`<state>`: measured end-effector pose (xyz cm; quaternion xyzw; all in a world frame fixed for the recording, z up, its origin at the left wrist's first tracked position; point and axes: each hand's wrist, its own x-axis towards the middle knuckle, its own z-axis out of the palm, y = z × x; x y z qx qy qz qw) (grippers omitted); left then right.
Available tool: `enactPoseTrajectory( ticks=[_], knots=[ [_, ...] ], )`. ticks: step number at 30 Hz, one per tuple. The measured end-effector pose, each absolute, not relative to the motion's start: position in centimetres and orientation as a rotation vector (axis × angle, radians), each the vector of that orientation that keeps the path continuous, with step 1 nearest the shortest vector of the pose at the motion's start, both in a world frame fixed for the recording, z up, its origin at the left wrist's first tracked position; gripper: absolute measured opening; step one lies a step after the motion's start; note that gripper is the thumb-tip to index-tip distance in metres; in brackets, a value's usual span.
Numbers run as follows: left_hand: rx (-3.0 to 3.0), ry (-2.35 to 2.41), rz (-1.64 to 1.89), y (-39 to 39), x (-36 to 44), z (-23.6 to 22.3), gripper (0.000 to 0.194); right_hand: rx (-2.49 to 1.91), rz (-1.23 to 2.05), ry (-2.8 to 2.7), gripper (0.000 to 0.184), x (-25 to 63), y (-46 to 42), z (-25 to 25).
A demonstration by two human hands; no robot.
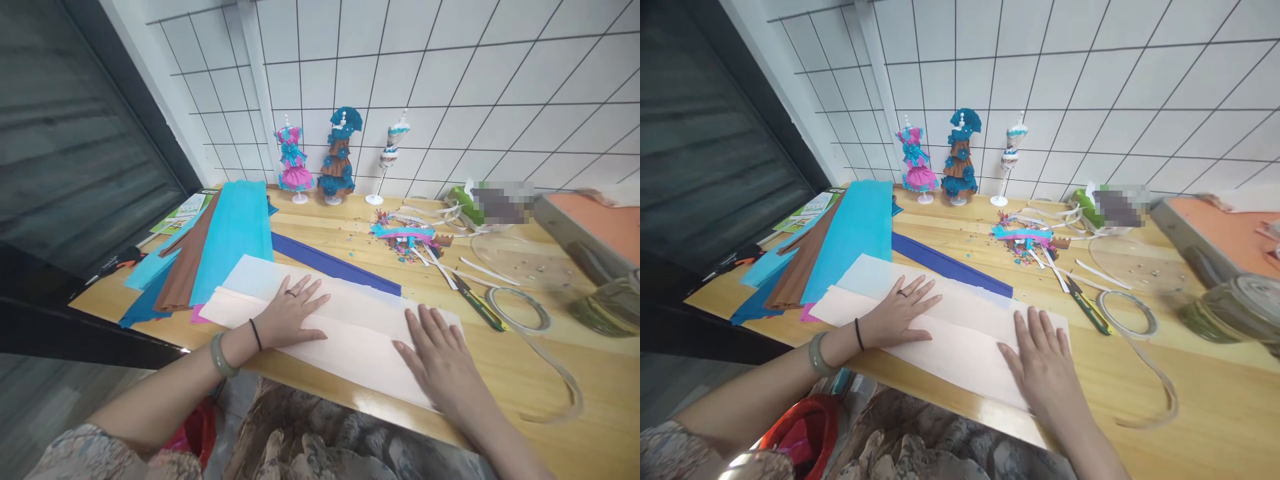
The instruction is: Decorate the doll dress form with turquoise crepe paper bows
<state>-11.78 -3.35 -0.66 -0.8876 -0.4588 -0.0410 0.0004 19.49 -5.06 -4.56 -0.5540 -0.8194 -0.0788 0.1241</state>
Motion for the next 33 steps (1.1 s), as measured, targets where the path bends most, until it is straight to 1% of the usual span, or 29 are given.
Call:
enactPoseTrajectory(
  ticks=[6,13,20,24,28,30,33],
  knots=[
    [-2.596,-1.677,-0.154,-2.1,-16.0,-1.5,0.06,-1.615,-0.261,-2.364,0.064,21.6,-5.3,-5.1],
    [-2.476,-1.845,-0.053,-1.3,-19.6,-1.8,0.06,-1.64,-0.254,-2.371,0.064,21.4,-5.4,-5.1],
    [-2.472,-1.777,-0.1,-1.8,-17.2,-0.8,0.058,-1.656,-0.286,-2.383,0.063,21.2,-5.4,-4.8],
    [-2.636,-1.556,-0.116,-2.7,-14.5,-0.7,0.063,-1.656,-0.296,-2.375,0.062,21.2,-5.4,-4.9],
    [-2.672,-1.504,-0.077,-3.2,-13.5,-1.3,0.064,-1.649,-0.291,-2.363,0.061,21.2,-5.5,-4.9],
    [-2.66,-1.503,-0.073,-3.2,-13.6,-1.5,0.064,-1.626,-0.252,-2.374,0.059,21.3,-5.4,-4.4],
    [-2.647,-1.493,-0.086,-3.2,-13.8,-1.6,0.063,-1.6,-0.098,-2.369,0.051,22.2,-4.3,-3.2]
  ],
)
